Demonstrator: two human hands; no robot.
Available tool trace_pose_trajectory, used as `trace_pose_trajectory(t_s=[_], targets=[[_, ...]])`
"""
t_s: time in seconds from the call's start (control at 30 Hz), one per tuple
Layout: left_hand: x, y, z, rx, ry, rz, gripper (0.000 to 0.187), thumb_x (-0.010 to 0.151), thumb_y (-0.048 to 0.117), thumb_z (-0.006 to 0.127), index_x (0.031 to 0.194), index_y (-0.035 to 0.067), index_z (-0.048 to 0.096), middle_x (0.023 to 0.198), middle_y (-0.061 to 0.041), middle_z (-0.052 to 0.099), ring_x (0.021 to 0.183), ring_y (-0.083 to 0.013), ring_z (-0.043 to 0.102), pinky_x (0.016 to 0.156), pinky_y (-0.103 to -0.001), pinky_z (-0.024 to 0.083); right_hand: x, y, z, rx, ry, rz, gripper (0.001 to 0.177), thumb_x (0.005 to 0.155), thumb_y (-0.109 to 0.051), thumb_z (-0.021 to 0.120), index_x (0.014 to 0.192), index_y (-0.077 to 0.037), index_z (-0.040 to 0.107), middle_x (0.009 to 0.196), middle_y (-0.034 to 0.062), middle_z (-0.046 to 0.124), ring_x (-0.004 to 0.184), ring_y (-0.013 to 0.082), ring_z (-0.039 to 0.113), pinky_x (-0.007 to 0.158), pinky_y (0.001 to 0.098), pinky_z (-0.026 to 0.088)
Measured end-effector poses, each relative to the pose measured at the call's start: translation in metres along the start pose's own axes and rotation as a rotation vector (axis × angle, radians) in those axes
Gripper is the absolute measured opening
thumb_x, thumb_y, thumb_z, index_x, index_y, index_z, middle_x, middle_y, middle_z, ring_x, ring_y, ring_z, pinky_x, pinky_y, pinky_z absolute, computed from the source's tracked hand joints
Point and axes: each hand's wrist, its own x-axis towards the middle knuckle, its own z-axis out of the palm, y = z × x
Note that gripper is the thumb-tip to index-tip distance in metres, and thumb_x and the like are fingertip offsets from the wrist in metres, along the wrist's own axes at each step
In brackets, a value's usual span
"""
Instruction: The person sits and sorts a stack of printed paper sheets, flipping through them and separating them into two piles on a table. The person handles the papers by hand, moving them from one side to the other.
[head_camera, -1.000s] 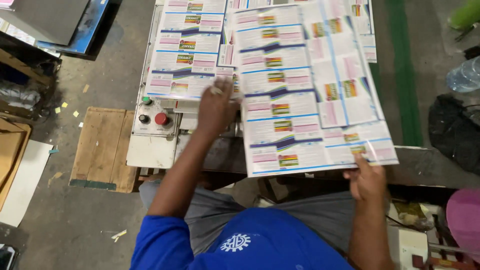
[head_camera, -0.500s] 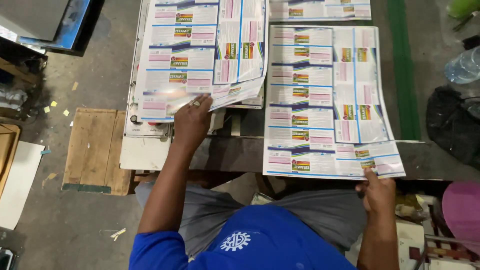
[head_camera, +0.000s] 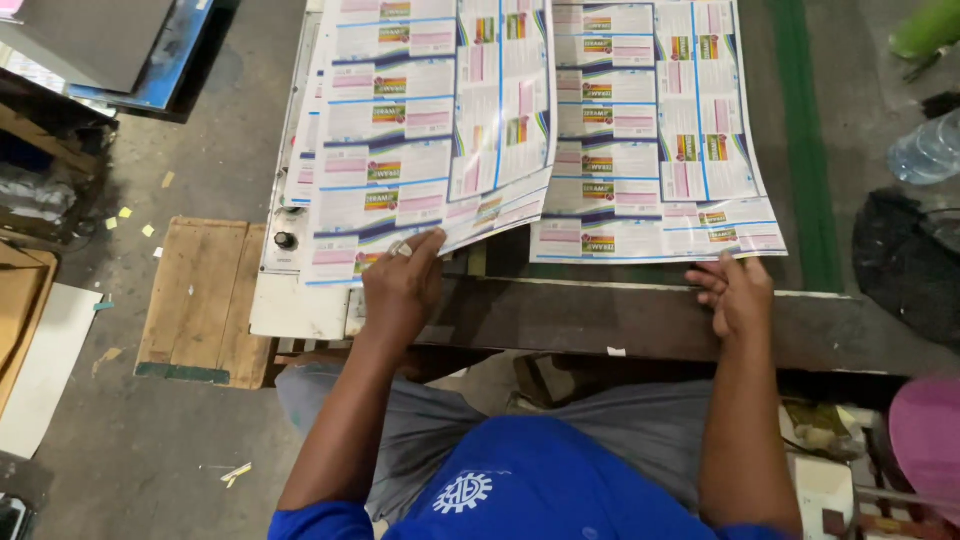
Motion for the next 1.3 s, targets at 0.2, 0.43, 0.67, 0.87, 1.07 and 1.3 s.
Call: trace_pose_trajectory(t_s=[0.2, 0.43, 0.67, 0.87, 1.07, 1.3], targets=[[-0.023, 0.031, 0.031, -0.247, -0.049, 0.090, 0.031, 0.087, 0.001, 0.074, 0.117, 0.004, 0.071, 0.115, -0.020, 0.075, 0.080, -0.0274, 0.074, 0.071, -0.041, 0.060, -0.071, 0.038, 0.029, -0.038, -0.089, 0.035, 0.053, 0.104, -0.021, 0.058, 0.154, -0.006, 0.049, 0.113, 0.0154, 0.074, 0.079, 0.0177, 0.072, 0.053, 0.0272, 0.050], [-0.031, 0.104, 0.086, -0.186, -0.205, 0.209, 0.036, 0.086, 0.012, 0.072, 0.119, -0.001, 0.068, 0.119, -0.019, 0.071, 0.111, -0.0365, 0.070, 0.094, -0.047, 0.055, -0.130, 0.032, 0.093, 0.005, -0.598, 0.007, 0.046, 0.097, -0.022, 0.061, 0.139, -0.007, 0.052, 0.121, 0.0103, 0.073, 0.089, 0.0169, 0.075, 0.057, 0.0274, 0.054], [0.007, 0.043, 0.079, -0.092, -0.258, 0.170, 0.040, 0.088, 0.025, 0.075, 0.115, -0.002, 0.064, 0.115, -0.021, 0.070, 0.109, -0.0392, 0.068, 0.096, -0.049, 0.052, -0.107, 0.028, 0.038, 0.205, -0.207, -0.016, 0.027, 0.103, -0.015, 0.063, 0.127, -0.004, 0.059, 0.102, 0.0066, 0.071, 0.074, 0.0142, 0.065, 0.050, 0.0276, 0.047], [0.033, -0.054, 0.060, 0.194, -0.199, 0.032, 0.061, 0.090, 0.036, 0.077, 0.132, -0.005, 0.058, 0.131, -0.025, 0.065, 0.126, -0.0444, 0.056, 0.104, -0.055, 0.041, -0.113, 0.021, -0.026, 0.217, 0.025, -0.096, 0.027, 0.103, -0.009, 0.061, 0.129, -0.003, 0.058, 0.107, 0.0070, 0.070, 0.076, 0.0144, 0.066, 0.052, 0.0275, 0.048], [0.002, -0.080, 0.070, 0.401, -0.192, 0.087, 0.070, 0.084, 0.031, 0.074, 0.140, -0.005, 0.055, 0.142, -0.027, 0.062, 0.135, -0.0433, 0.052, 0.111, -0.055, 0.036, -0.134, 0.025, -0.065, 0.146, 0.164, -0.126, 0.023, 0.107, -0.007, 0.060, 0.130, -0.001, 0.058, 0.108, 0.0099, 0.069, 0.076, 0.0157, 0.065, 0.054, 0.0284, 0.047], [0.012, -0.058, 0.028, 0.221, -0.016, 0.029, 0.018, 0.095, 0.006, 0.071, 0.113, 0.007, 0.071, 0.105, -0.013, 0.076, 0.094, -0.0327, 0.073, 0.080, -0.044, 0.056, -0.147, 0.040, -0.069, -0.030, 0.278, -0.061, 0.021, 0.107, -0.008, 0.060, 0.126, 0.001, 0.061, 0.103, 0.0102, 0.069, 0.070, 0.0153, 0.061, 0.053, 0.0295, 0.047]])
